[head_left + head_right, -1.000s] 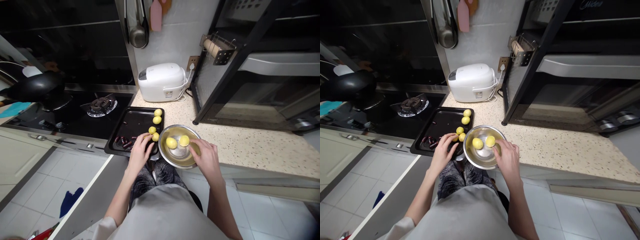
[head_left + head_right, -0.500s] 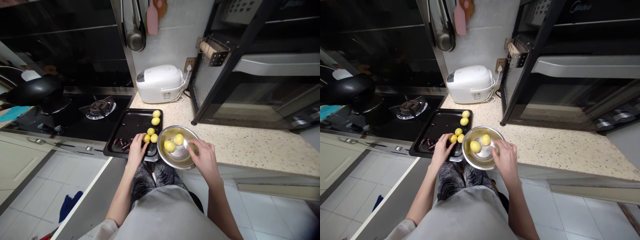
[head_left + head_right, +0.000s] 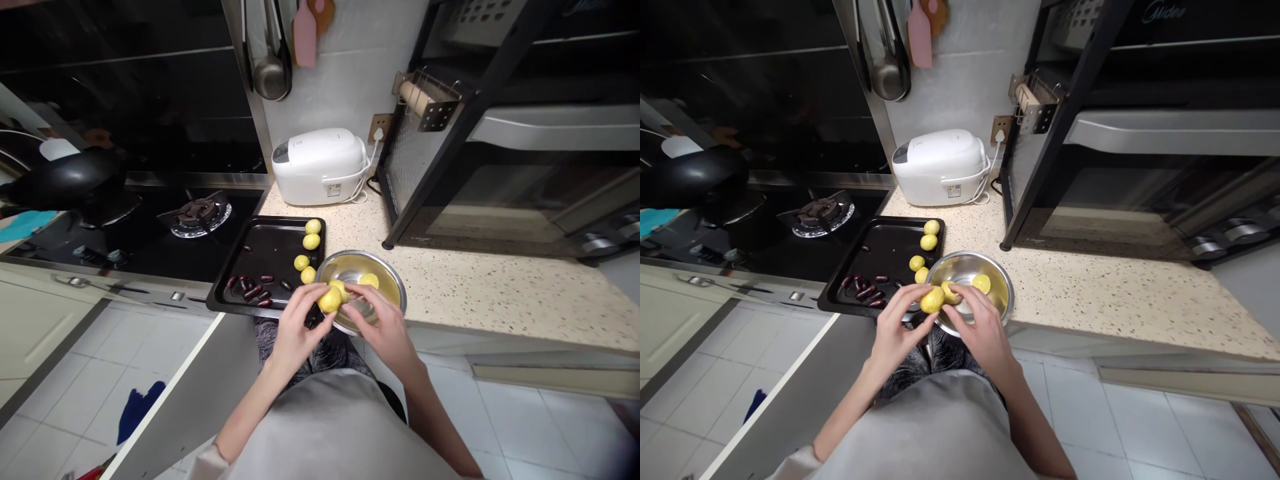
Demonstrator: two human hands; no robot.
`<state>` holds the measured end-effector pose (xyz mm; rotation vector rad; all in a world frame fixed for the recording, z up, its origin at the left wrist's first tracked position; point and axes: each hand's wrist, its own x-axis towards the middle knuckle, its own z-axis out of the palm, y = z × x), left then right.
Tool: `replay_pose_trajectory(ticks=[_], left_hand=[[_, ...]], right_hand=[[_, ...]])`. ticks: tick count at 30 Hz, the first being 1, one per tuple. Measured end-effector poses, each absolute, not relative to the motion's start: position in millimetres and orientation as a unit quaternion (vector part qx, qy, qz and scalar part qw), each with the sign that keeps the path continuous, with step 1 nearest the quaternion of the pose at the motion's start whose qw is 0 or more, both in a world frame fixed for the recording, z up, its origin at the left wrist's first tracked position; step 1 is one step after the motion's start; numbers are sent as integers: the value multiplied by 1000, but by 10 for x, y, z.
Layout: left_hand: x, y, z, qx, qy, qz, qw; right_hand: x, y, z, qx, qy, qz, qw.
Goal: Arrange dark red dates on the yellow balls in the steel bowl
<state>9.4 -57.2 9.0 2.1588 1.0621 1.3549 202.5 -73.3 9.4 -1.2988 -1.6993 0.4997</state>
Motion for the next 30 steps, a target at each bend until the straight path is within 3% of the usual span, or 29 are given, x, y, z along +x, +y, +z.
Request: replay_pose_trajectory(ticks=[8, 13, 18, 23, 30], left_hand=[[164, -590, -50, 773, 359, 477, 217], [146, -565, -107, 792, 374, 419, 240], [116, -554, -129, 818, 382, 374, 211], [106, -550, -104, 836, 379, 343, 200], [99, -531, -100, 836, 369, 355, 196]], right_hand=[[1994, -689, 90, -512, -661, 317, 447], [2116, -410, 42, -557, -672, 208, 442], [2239, -104, -31, -604, -707, 96, 355], [2252, -25, -123, -597, -752, 59, 272], [2287, -10, -223, -582, -757, 65, 290]])
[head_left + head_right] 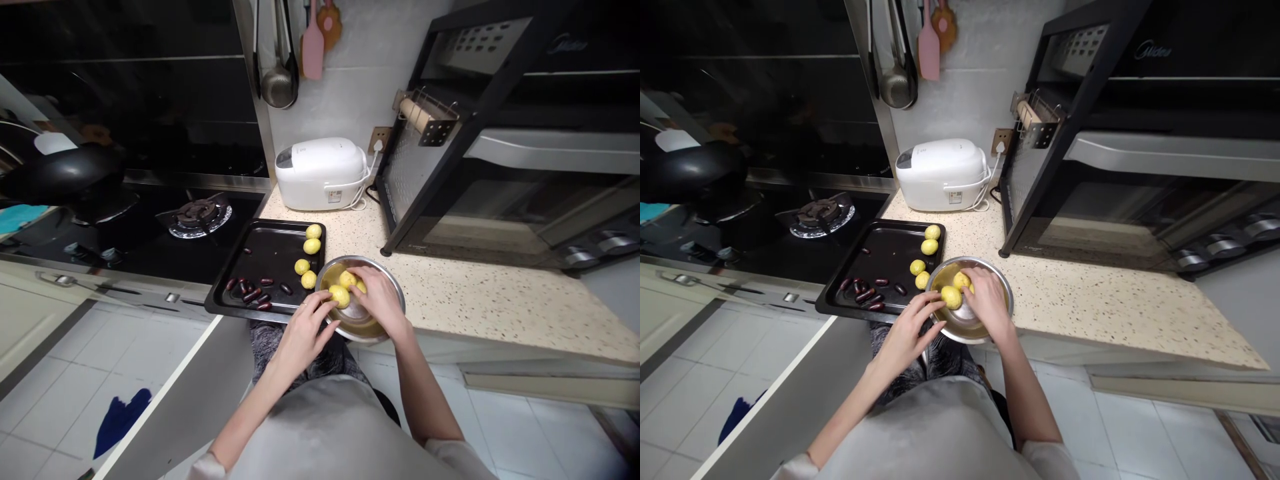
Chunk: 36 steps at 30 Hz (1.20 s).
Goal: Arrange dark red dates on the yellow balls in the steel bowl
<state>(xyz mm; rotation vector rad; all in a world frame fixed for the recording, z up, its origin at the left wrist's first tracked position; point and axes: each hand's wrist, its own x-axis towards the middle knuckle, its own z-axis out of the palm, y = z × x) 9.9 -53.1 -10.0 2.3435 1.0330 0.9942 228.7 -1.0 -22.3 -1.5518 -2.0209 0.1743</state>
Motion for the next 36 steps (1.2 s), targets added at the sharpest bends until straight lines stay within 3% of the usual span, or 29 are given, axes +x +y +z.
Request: replay_pose_trajectory(ticks=[11, 25, 36], left_hand=[[-84, -92, -335, 794, 450, 382, 143], [-67, -41, -383, 795, 512, 310, 98], [-138, -202, -134, 741, 478, 458, 112]], right_hand=[[2341, -331, -115, -597, -681, 90, 416], [2348, -479, -84, -591, -665, 48, 455], [2107, -609, 34, -547, -677, 97, 484]])
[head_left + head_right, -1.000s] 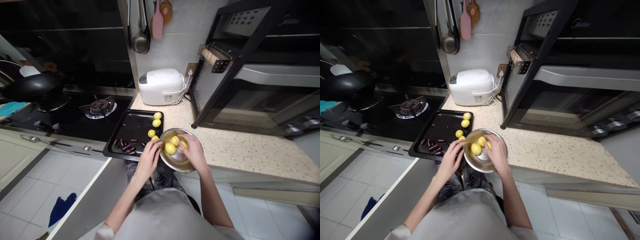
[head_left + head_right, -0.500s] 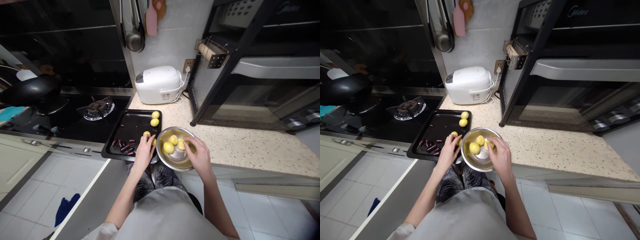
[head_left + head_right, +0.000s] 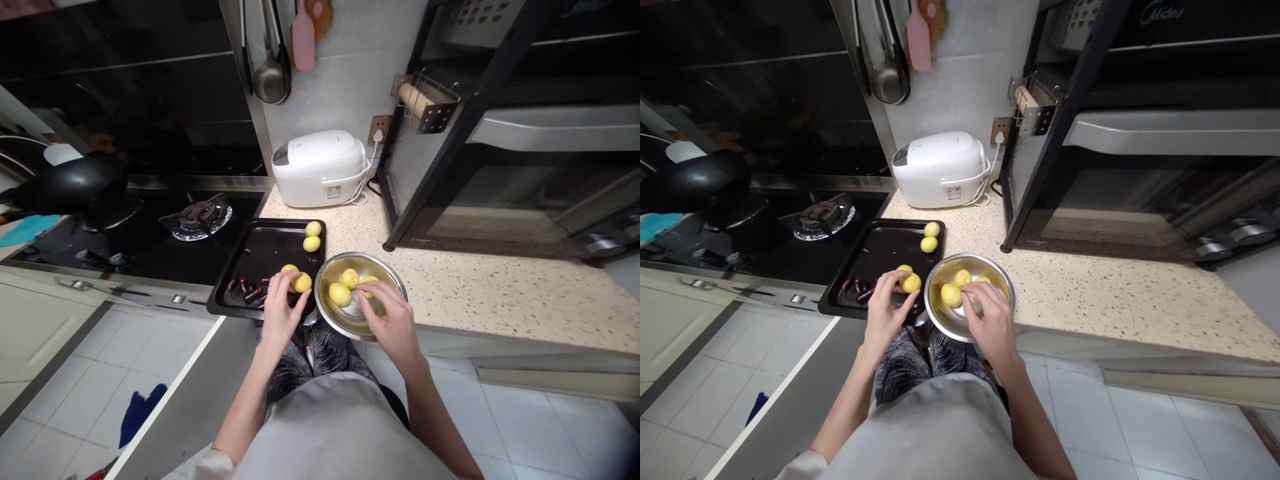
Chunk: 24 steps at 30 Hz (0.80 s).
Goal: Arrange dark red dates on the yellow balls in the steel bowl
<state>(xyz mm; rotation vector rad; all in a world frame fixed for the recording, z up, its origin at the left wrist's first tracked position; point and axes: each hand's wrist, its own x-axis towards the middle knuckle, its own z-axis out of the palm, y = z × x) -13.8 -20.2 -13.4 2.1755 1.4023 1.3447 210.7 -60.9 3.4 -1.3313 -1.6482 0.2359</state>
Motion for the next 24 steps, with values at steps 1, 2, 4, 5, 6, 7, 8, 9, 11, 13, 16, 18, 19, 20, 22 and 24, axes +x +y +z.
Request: replay_pose_trajectory(ticks=[1, 2, 4, 5, 6, 7, 8, 9, 11, 13, 16, 18, 19, 20, 22, 24], left_hand=[[-127, -248, -75, 745, 464, 467, 109], [-108, -298, -21, 750, 448, 474, 107], [-52, -401, 56, 767, 417, 477, 105], [-20, -450, 75, 776, 401, 475, 107], [13, -493, 80, 786, 386, 470, 111], [44, -529, 74, 796, 371, 464, 116], [71, -557, 58, 805, 357, 458, 123], [95, -579, 37, 814, 343, 452, 129], [131, -604, -7, 828, 319, 440, 139], [154, -616, -35, 834, 307, 432, 150], [163, -618, -34, 829, 320, 430, 163], [141, -597, -22, 821, 345, 427, 157], [120, -576, -20, 817, 362, 424, 149], [93, -548, -22, 813, 379, 420, 140], [24, -476, -44, 804, 411, 411, 123], [-53, -394, -83, 796, 441, 399, 117]], right_hand=[[2076, -628, 44, -542, -678, 107, 486], [2044, -647, 52, -536, -680, 117, 486], [1980, -683, 59, -525, -686, 139, 484], [1950, -700, 59, -519, -690, 150, 481], [1922, -716, 58, -514, -694, 162, 477], [1898, -730, 57, -510, -697, 172, 473], [1879, -744, 56, -506, -701, 181, 469], [1865, -756, 55, -503, -704, 188, 465], [1857, -774, 58, -501, -709, 193, 457], [1882, -782, 63, -506, -711, 188, 450], [1999, -772, 60, -520, -708, 168, 447], [2131, -756, 37, -544, -699, 144, 441], [2205, -748, 19, -562, -691, 131, 434], [2278, -741, -1, -582, -683, 118, 425], [2404, -732, -41, -616, -670, 102, 402], [2478, -731, -66, -635, -668, 102, 373]])
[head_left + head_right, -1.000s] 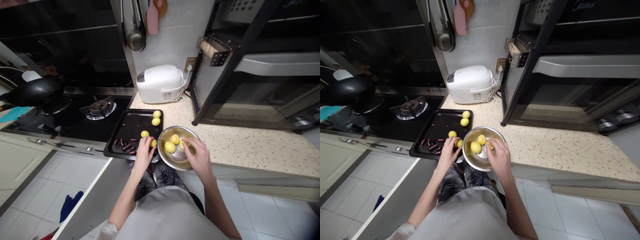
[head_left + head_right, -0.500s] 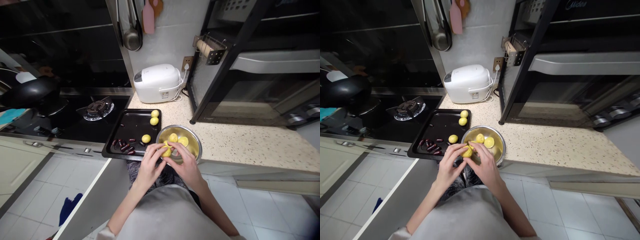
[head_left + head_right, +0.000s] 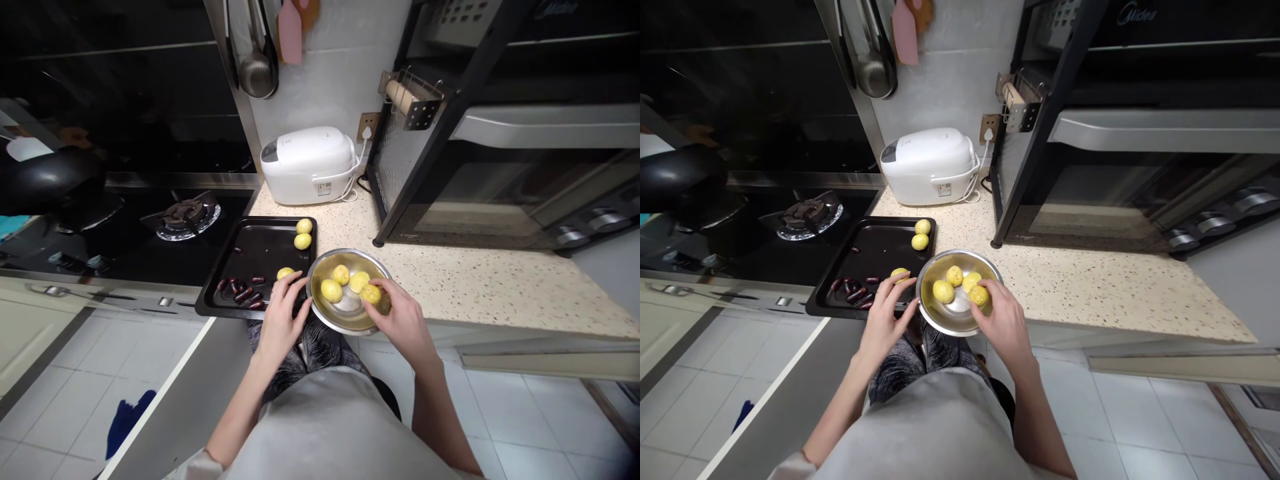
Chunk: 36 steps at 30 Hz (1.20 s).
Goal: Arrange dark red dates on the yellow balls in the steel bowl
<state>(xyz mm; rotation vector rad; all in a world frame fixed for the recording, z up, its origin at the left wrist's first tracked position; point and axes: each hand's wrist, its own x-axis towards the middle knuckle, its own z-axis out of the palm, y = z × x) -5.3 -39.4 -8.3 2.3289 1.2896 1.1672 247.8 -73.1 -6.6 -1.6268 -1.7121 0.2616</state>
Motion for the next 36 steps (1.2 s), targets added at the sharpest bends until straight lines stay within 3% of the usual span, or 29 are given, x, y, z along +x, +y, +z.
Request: replay_pose_trajectory(ticks=[6, 15, 36], left_hand=[[-230, -222, -216, 769, 500, 381, 115], [-297, -109, -410, 767, 530, 334, 138], [-280, -46, -441, 766, 538, 339, 99]], right_hand=[[2456, -723, -69, -632, -717, 97, 277], [2518, -689, -142, -635, -734, 82, 226], [2363, -639, -82, -583, -740, 95, 322]])
